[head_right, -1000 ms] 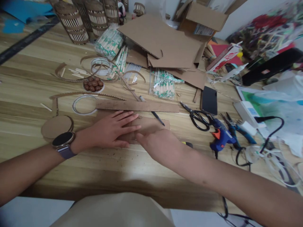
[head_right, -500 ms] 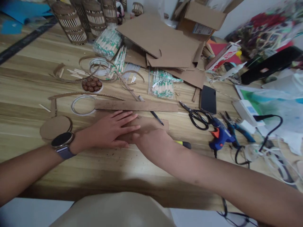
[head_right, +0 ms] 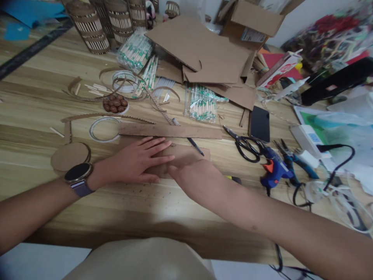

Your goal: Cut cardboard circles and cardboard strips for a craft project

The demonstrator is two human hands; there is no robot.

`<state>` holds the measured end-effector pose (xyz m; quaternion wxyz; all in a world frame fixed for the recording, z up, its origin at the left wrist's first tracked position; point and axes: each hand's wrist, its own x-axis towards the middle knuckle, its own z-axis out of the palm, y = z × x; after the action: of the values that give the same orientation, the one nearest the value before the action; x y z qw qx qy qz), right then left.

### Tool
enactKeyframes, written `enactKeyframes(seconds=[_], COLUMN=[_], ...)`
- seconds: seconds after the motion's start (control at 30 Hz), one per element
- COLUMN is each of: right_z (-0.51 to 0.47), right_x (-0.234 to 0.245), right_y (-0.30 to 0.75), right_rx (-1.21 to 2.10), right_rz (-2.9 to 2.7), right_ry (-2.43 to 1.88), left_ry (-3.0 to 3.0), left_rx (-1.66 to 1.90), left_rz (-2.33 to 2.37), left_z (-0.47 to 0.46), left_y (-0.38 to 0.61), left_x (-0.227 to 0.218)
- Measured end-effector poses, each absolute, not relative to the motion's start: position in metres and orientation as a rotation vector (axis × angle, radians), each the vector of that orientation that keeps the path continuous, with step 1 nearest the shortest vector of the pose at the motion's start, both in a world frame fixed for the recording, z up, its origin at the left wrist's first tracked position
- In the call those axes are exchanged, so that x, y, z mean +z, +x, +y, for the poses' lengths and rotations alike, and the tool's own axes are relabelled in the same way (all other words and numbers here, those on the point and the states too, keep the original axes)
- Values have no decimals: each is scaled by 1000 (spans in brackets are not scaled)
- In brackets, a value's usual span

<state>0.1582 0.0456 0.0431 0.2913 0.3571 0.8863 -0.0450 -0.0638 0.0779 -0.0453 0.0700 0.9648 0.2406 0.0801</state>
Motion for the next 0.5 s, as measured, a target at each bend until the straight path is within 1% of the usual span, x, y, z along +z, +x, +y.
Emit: enactKeyframes(seconds=[0.3, 0.5], right_z=[45, 44], right_x=[46, 44], right_y=[152, 150], right_rx=[-97, -102], right_rz=[2297, 2300], right_ry=[948, 950], left_ry=[2903, 2911], left_rx=[217, 265], left_rz=[726, 730], left_z=[78, 78], left_y=[-63, -63], left_x=[-43, -44])
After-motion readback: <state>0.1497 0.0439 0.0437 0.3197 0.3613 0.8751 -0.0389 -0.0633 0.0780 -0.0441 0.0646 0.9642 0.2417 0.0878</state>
